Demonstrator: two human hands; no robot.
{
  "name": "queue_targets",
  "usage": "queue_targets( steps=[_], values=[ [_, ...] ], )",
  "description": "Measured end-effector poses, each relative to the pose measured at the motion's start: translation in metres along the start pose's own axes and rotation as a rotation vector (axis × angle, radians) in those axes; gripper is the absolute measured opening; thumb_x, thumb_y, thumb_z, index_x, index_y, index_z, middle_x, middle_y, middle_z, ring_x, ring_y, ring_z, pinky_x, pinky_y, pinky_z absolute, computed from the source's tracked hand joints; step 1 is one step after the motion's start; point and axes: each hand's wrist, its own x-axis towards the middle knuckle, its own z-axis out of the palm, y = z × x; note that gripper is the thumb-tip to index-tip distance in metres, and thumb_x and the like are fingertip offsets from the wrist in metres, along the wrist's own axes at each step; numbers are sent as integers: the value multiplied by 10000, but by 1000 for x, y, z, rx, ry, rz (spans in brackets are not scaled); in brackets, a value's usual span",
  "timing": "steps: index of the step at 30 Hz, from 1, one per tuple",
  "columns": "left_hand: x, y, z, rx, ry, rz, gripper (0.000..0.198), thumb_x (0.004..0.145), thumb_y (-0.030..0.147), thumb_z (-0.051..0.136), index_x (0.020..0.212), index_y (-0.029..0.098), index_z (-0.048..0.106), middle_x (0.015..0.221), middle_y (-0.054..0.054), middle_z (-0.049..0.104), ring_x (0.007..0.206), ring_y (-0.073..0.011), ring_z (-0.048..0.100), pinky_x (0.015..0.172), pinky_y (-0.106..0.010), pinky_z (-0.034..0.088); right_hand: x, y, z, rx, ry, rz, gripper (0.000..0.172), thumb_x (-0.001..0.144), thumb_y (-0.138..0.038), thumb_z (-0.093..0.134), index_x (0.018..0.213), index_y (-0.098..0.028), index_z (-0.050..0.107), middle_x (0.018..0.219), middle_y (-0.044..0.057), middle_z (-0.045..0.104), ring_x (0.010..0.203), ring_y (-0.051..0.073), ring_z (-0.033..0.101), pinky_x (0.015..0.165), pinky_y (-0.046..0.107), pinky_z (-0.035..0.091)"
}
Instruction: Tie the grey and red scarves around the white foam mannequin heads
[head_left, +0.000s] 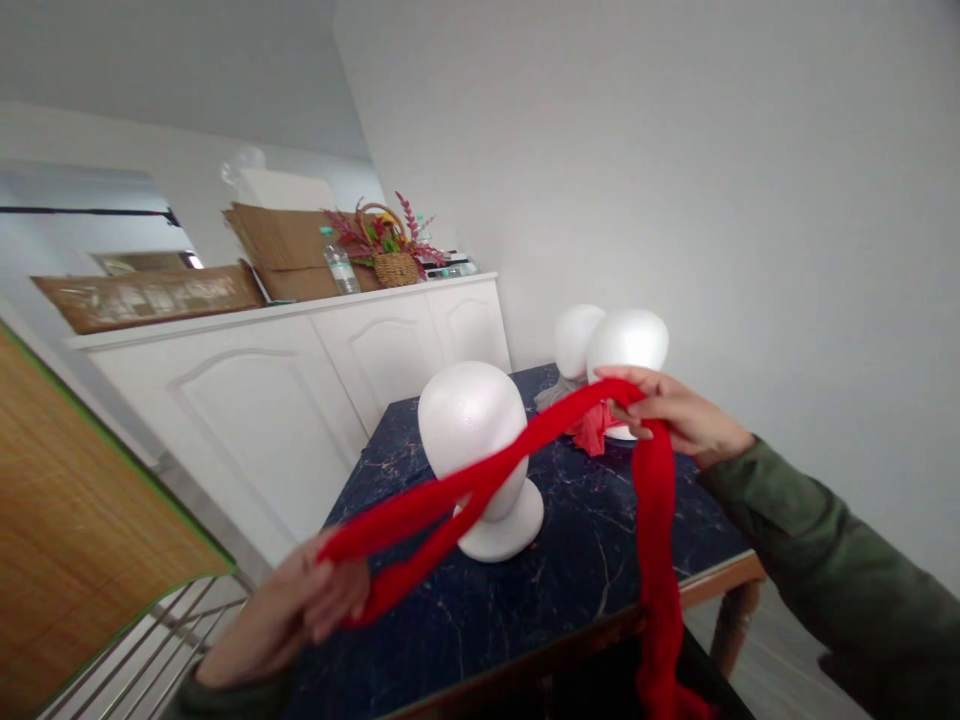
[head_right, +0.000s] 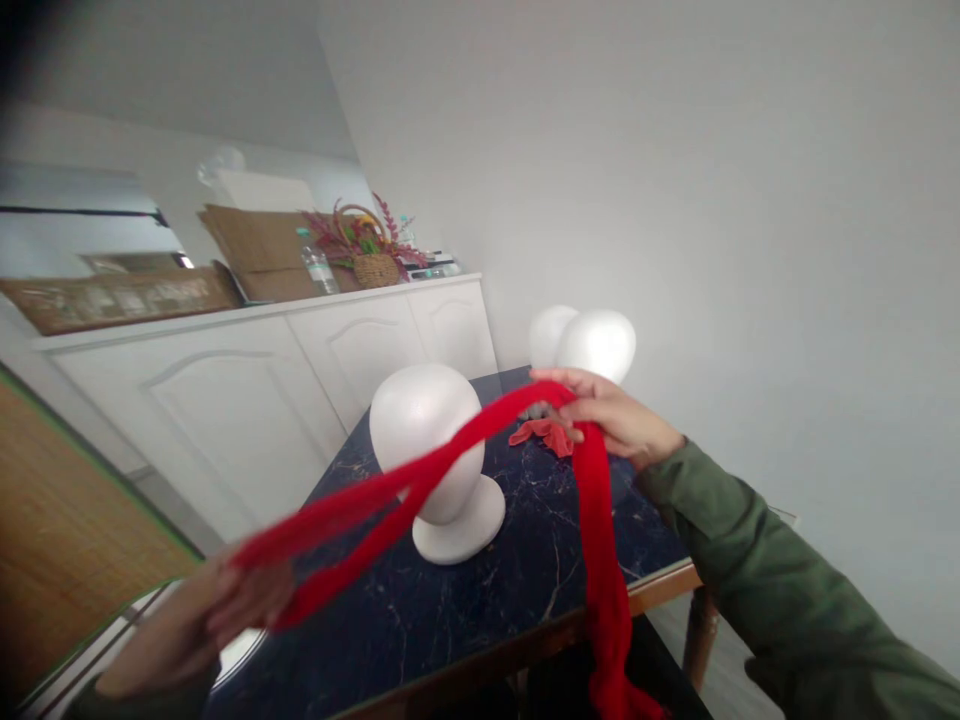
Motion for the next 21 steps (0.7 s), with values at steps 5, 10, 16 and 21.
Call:
queue_targets(
  steps=[5,10,16,21],
  values=[
    [89,80,5,-549,123,467,164,866,220,383,787,183,523,541,111,534,488,-6,495,765,-196,481,133,-5,17,-149,289,-292,405,756,-95,440,1153,-167,403,721,-29,537,485,32,455,452,130,368],
    [157,67,-21,-461,322,469,299,897,169,260,729,135,505,511,75,462,454,-4,449,574,-122,444,197,56,16,-811,476,-107,284,820,-157,389,1084,-93,471,905,76,579,687,99,555,649,229,448],
    [139,-37,-55,-420,400,208,323,829,176,220,797,108,534,560,29,430,351,-10,326,404,-135,390,127,161,-8,-1062,327,91,185,699,-63,502,836,-87,624,873,100,621,851,184,557,816,281,395],
    [117,-84,-60,-363,312,-120,161,719,143,392,786,125,538,571,29,432,356,-25,350,334,-143,357,76,205,-28,-1195,273,189,241,735,-228,524,921,-111,622,936,111,607,916,218,535,855,324,362]
  ],
)
